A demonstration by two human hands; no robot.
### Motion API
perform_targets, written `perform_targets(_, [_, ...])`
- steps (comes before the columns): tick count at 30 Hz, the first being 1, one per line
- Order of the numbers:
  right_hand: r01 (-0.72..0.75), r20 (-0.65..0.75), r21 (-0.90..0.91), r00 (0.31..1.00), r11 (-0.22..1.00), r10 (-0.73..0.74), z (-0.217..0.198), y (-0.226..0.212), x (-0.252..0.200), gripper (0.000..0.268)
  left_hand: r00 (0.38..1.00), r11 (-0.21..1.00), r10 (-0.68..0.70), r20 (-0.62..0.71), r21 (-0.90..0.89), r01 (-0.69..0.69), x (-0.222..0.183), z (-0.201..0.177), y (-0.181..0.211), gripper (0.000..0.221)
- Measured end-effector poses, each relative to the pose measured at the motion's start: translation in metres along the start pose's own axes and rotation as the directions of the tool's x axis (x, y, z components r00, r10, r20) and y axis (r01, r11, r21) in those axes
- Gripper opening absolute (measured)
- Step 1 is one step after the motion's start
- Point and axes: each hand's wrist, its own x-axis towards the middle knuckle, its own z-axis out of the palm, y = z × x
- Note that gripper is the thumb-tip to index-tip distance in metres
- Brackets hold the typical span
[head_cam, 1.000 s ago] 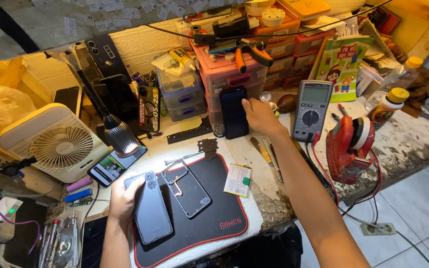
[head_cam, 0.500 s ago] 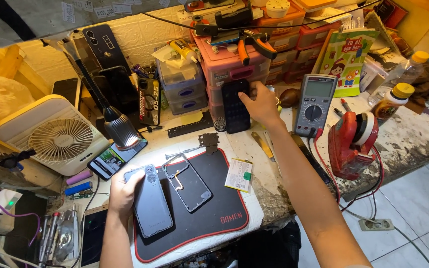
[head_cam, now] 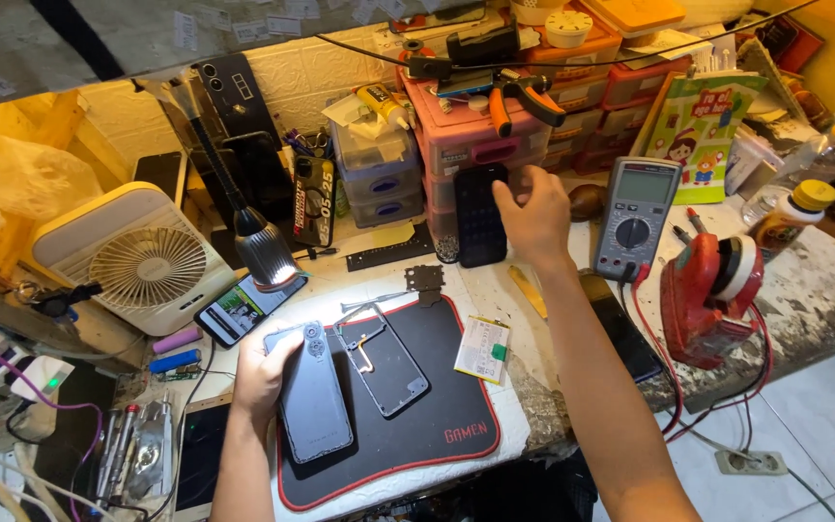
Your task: Cleaning and preparing a mobile phone frame and body for assembly on a repair bench.
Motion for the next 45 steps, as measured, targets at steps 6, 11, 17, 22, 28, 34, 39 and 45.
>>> perform_targets(6, [0.373,0.018,0.383,0.912,0.845,-0.41,0.064,-0.038,-0.069,0.011,0.998,0.999,-0.043,0.046,-0.013,0.044,-0.002,0.003,-0.013,0.013])
perform_targets(11, [0.252,0.641,0.523,0.513,0.814,-0.571,0.079,-0.102,-0.13,0.052,0.974,0.986,-0.154,0.166,0.082,0.142,0.007,-0.01,-0.021,0.012])
perform_targets(17, [0.21,0.684,0.478,0.52,0.853,-0.511,0.112,-0.079,-0.131,0.015,0.959,0.992,-0.063,0.276,0.122,0.03,0.012,-0.008,-0.021,0.027])
perform_targets(22, [0.045,0.75,0.487,0.49,0.872,-0.444,0.107,-0.067,-0.125,0.015,0.96,0.965,-0.193,0.204,0.217,0.148,0.009,-0.002,-0.015,0.02])
perform_targets(28, [-0.031,0.791,0.458,0.469,0.888,-0.392,0.095,-0.068,-0.127,0.012,0.96,0.994,-0.062,0.274,0.103,0.035,0.005,0.004,0.004,0.018])
perform_targets(34, [0.037,0.775,0.47,0.46,0.882,-0.433,0.123,-0.053,-0.124,0.014,0.932,0.995,-0.088,0.352,0.073,0.066,0.014,-0.008,-0.043,0.017])
perform_targets(39, [-0.196,0.808,0.5,0.455,0.843,-0.374,0.12,-0.054,-0.123,0.013,0.959,0.995,-0.077,0.273,0.078,0.058,0.012,0.0,-0.012,0.019])
perform_targets(45, [-0.274,0.811,0.506,0.474,0.818,-0.342,0.112,-0.056,-0.122,0.012,0.967,0.997,-0.039,0.251,0.081,0.019,0.017,-0.001,-0.033,0.02])
